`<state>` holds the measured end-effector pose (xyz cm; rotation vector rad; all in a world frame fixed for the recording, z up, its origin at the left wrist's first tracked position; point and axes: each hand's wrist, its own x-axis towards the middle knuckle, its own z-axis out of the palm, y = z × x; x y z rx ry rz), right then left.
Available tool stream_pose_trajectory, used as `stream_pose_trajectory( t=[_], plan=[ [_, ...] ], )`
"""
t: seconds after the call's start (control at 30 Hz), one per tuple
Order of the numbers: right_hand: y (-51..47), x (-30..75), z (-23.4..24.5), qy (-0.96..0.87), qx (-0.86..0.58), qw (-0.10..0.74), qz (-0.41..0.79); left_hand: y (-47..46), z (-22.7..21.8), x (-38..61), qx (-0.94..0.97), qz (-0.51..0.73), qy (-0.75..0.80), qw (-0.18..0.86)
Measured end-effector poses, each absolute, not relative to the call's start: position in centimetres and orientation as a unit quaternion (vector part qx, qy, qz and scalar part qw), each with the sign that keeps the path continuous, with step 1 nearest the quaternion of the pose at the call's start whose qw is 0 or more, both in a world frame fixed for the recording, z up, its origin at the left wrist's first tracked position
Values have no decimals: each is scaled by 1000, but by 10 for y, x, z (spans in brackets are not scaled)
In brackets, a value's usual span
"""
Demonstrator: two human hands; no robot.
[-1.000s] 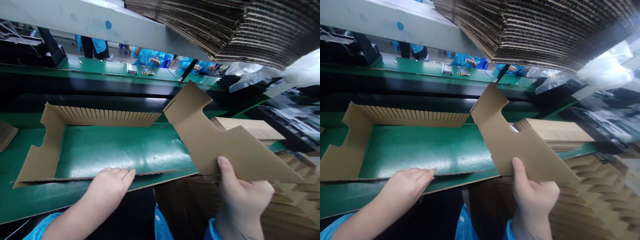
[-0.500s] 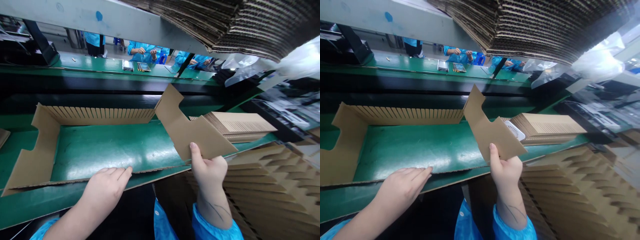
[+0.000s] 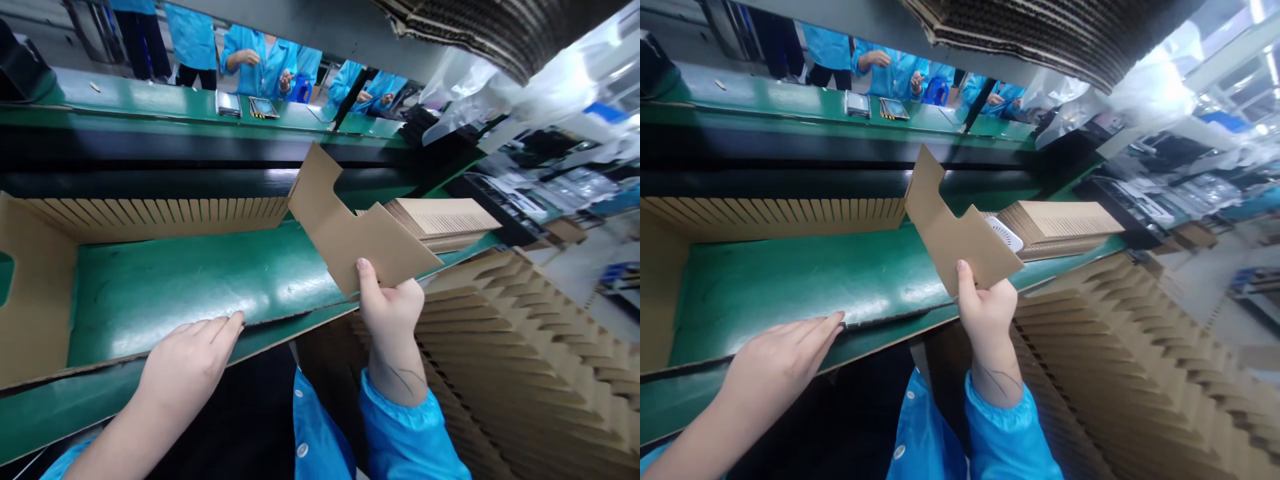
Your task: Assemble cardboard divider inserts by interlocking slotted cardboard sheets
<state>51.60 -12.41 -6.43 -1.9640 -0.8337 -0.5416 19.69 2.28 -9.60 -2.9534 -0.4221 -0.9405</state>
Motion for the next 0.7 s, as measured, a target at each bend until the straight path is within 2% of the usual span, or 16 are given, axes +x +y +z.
stream_pose_trajectory(
  t=[0.47, 0.7],
  plan=[
    [-133, 523, -64, -332, -773, 493, -221, 18, -91, 198, -938, -310, -152, 22],
    [-133, 516, -89, -307, -792, 490, -195, 16, -89, 201, -934, -314, -166, 30]
  ],
)
